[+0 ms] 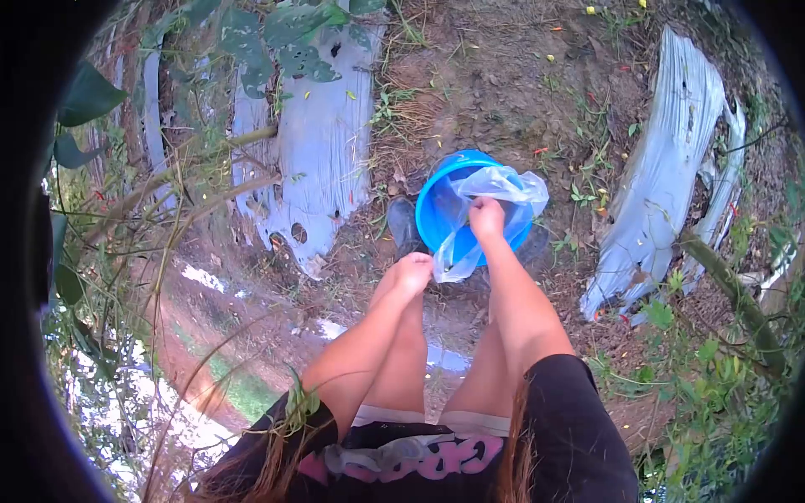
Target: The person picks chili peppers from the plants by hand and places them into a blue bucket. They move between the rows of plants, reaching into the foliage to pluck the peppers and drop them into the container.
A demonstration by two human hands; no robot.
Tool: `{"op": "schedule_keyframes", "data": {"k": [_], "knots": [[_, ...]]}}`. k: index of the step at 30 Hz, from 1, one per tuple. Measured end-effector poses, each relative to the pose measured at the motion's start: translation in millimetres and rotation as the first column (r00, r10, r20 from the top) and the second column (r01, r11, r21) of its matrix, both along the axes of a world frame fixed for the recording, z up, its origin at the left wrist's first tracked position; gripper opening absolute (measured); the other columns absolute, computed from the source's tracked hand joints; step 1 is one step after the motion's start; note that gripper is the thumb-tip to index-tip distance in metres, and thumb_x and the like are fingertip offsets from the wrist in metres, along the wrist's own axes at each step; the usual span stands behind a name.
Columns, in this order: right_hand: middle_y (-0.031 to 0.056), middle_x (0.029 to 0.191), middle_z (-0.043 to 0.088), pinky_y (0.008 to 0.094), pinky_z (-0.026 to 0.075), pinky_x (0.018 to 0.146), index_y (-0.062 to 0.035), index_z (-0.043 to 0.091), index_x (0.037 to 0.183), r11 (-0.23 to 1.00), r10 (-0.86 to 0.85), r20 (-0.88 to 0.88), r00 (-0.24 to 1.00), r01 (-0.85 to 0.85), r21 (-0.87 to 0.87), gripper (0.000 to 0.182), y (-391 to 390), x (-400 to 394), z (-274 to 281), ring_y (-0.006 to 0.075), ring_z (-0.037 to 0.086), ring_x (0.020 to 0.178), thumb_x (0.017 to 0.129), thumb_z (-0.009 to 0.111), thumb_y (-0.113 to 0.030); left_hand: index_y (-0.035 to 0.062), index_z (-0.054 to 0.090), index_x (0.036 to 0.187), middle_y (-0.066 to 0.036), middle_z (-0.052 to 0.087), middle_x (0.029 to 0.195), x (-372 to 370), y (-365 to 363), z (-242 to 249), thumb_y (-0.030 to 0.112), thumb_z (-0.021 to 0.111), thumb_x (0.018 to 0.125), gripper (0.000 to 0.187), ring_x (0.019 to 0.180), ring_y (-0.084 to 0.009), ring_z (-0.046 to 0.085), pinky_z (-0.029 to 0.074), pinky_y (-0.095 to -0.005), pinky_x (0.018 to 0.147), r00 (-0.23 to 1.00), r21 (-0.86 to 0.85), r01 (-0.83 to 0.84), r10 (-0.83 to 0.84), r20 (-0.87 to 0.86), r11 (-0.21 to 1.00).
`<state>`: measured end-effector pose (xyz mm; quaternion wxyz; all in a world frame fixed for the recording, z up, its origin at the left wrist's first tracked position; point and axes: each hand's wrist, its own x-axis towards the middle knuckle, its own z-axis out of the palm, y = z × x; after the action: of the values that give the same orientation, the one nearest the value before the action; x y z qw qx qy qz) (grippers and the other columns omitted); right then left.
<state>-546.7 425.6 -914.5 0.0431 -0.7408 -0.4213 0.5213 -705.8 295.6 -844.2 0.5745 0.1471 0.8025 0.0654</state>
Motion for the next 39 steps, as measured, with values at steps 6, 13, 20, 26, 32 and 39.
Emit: {"op": "schedule_keyframes", "data": {"k": [6, 13, 20, 26, 32, 39], "knots": [[0.0189, 0.087, 0.065, 0.0365, 0.048, 0.078, 0.0001, 0.064, 0.088, 0.994, 0.036, 0.216, 0.976, -0.056, 0.089, 0.022, 4.4, 26.6, 71.7, 0.0301, 0.064, 0.084, 0.073, 0.055, -0.011, 0.0053, 0.064, 0.074, -0.015, 0.064, 0.071, -6.1, -25.3, 49.6, 0.018, 0.063, 0.069, 0.013, 0.072, -0.0241, 0.064, 0.048, -0.0347, 0.067, 0.956, -0.021, 0.272, -0.273, -0.106, 0.962], [0.0228, 0.102, 0.057, 0.0371, 0.046, 0.084, 0.0033, 0.048, 0.108, 0.962, -0.261, 0.467, 0.845, 0.268, 0.054, 0.057, -13.3, 78.7, 41.0, 0.0334, 0.057, 0.097, 0.062, 0.071, -0.021, 0.0006, 0.053, 0.105, -0.014, 0.062, 0.099, -9.5, 47.3, 72.9, 0.027, 0.062, 0.079, 0.038, 0.085, -0.0242, 0.06, 0.048, -0.0373, 0.077, 0.97, -0.317, -0.217, 0.241, 0.037, 0.923], [0.0219, 0.103, 0.061, 0.0418, 0.046, 0.085, -0.0011, 0.053, 0.111, 0.946, -0.13, 0.358, 0.925, 0.224, -0.234, 0.044, 3.2, 80.3, 17.2, 0.0346, 0.058, 0.098, 0.072, 0.063, -0.019, 0.0035, 0.051, 0.095, -0.01, 0.061, 0.091, -6.6, 31.7, -32.1, 0.018, 0.059, 0.083, 0.02, 0.073, -0.0209, 0.059, 0.048, -0.0331, 0.063, 0.904, -0.207, -0.28, 0.33, 0.273, 0.938], [0.0225, 0.095, 0.062, 0.0428, 0.047, 0.081, -0.0016, 0.058, 0.103, 0.975, 0.035, 0.318, 0.947, 0.037, -0.218, 0.034, 10.3, 84.5, 36.8, 0.0347, 0.06, 0.092, 0.074, 0.057, -0.018, 0.003, 0.056, 0.083, -0.005, 0.061, 0.077, -6.0, 37.1, -40.8, 0.022, 0.069, 0.075, 0.024, 0.063, -0.0163, 0.056, 0.045, -0.0314, 0.059, 0.971, -0.006, -0.24, 0.24, 0.014, 0.971], [0.0199, 0.096, 0.063, 0.0421, 0.047, 0.082, -0.0084, 0.059, 0.105, 0.974, -0.024, 0.107, 0.994, 0.048, -0.221, 0.031, 20.6, 76.4, 118.7, 0.0349, 0.06, 0.093, 0.076, 0.053, -0.018, -0.0019, 0.063, 0.092, -0.009, 0.064, 0.085, -23.4, 64.3, 45.5, 0.019, 0.069, 0.075, 0.027, 0.071, -0.0155, 0.059, 0.048, -0.0316, 0.066, 0.95, 0.167, -0.311, 0.308, 0.044, 0.936], [0.022, 0.088, 0.063, 0.0402, 0.048, 0.077, 0.0004, 0.061, 0.098, 0.98, 0.01, -0.033, 0.999, -0.016, -0.198, 0.038, 33.0, 85.6, 245.0, 0.0301, 0.063, 0.086, 0.076, 0.058, -0.03, 0.0004, 0.061, 0.083, -0.003, 0.06, 0.073, -56.0, 94.0, 173.5, 0.004, 0.058, 0.072, 0.012, 0.062, -0.0119, 0.055, 0.045, -0.0267, 0.058, 0.972, 0.333, -0.233, 0.213, 0.094, 0.914]]}}
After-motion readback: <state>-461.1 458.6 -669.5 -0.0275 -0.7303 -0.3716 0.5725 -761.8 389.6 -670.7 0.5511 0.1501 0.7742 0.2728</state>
